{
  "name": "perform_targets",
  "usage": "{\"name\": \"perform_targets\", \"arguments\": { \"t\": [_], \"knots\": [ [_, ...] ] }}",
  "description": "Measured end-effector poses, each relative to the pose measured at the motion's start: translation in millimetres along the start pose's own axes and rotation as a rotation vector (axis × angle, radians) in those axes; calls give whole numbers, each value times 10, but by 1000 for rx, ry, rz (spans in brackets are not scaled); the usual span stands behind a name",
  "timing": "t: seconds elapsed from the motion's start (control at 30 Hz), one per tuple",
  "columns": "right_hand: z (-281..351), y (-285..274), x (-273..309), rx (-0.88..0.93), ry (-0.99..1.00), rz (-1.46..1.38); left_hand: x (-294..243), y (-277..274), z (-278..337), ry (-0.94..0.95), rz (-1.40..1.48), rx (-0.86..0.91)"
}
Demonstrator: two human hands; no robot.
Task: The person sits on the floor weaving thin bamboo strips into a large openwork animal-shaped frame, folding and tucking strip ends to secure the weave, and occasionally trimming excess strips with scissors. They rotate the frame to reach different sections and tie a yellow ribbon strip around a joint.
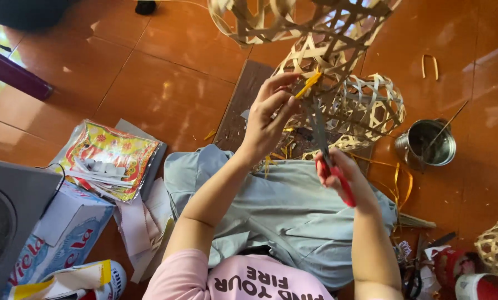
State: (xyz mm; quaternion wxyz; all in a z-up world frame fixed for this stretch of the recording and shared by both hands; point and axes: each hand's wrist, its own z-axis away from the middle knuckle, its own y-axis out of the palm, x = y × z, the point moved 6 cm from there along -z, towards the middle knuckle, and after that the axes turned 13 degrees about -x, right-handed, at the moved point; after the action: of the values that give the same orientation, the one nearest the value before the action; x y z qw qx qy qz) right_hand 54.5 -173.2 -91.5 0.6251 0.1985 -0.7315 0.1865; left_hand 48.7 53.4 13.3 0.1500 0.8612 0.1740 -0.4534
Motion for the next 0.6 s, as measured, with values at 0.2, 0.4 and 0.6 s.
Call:
{"name": "perform_targets", "arguments": {
  "t": [0.2,0.4,0.6],
  "knots": [
    [-505,133,552,87,-36,-165,52,37,0,113,-26,18],
    [-791,247,823,159,28,-150,69,45,30,23,-34,27],
    [-610,279,770,111,53,-190,-28,-24,43,98,-122,-2]
  ]
}}
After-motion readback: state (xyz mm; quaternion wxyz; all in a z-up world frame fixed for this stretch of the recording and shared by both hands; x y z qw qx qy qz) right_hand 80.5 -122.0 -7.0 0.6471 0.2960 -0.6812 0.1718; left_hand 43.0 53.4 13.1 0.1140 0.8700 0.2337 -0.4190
